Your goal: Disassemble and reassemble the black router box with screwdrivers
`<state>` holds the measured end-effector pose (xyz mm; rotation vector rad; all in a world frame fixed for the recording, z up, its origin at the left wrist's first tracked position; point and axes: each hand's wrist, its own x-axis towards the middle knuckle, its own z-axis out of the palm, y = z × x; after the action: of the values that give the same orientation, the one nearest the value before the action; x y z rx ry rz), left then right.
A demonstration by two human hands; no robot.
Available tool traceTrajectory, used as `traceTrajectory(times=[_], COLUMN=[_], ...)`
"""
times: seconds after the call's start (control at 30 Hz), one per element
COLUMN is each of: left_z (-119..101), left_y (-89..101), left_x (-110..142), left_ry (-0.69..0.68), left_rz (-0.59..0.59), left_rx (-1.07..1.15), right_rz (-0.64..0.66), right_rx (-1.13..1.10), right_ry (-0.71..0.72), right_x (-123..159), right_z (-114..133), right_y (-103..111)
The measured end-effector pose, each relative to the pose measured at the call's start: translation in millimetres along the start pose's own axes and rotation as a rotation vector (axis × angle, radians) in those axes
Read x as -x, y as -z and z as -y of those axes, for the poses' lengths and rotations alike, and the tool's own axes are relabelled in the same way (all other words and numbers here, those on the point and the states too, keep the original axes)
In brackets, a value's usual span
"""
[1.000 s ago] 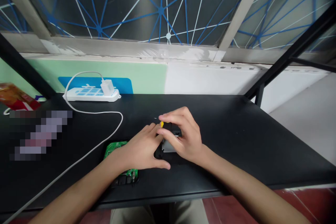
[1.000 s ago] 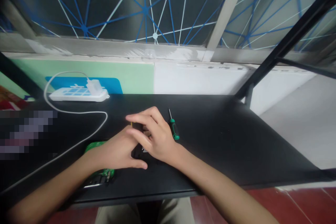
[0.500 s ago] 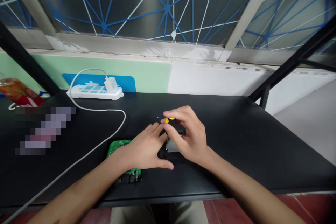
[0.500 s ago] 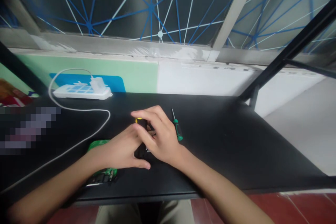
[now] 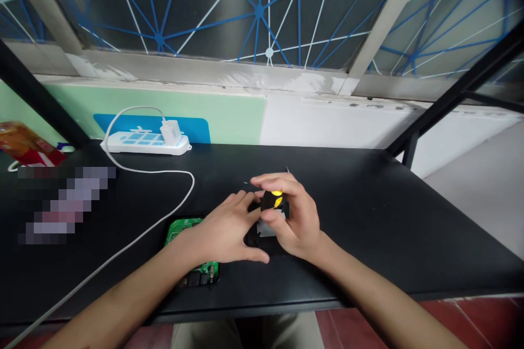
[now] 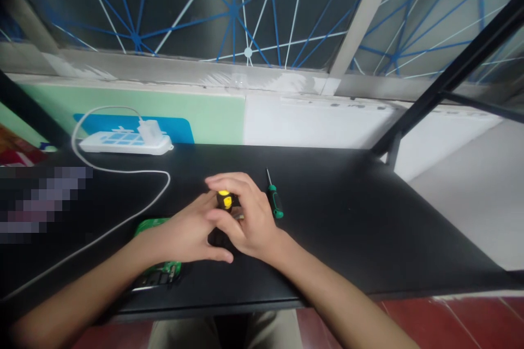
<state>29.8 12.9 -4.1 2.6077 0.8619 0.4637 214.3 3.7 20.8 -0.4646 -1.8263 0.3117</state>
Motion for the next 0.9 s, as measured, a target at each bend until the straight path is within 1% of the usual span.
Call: traceTrajectory(times=[0.1, 0.2, 0.27, 0.37, 0.53, 0.6, 0.7, 0.77, 0.9], left_z=[-2, -4, -4, -4, -5, -6, -7, -7, -6], left_y=[1.4, 3.9, 5.1, 5.8, 6.1, 6.3, 6.6, 6.9, 8.1], left_x=[-1, -1, -1, -1, -2, -2, -2, -2, -2], left_ry=[0.015, 0.031, 0.039, 0.048, 0.052, 0.056, 0.075, 0.086, 0.079], left_rz=[0.041, 0.062, 0.067, 0.070, 0.082, 0.076, 0.102, 0.126, 0.121], left_rx=[-0.039, -0.037, -0.032, -0.052, -0.065, -0.060, -0.063, -0.065, -0.074], right_rz=[-0.065, -0.090, -0.058, -0.001, 0.040, 0.035, -0.017, -0.021, 0.044], right_rx=[0.202, 0.320, 0.300, 0.177, -0.002, 0.021, 0.173, 0.228, 0.162], right_ry=[0.046, 0.004, -0.039, -0.079, -0.123, -0.112, -0.077, -0.085, -0.151], right_x=[-4, -8, -9, -8, -4, -4, -7, -9, -8], right_z=[1, 4, 5, 5, 1, 0, -1, 0, 2], right_y=[1, 3, 4, 5, 6, 6, 8, 10, 12])
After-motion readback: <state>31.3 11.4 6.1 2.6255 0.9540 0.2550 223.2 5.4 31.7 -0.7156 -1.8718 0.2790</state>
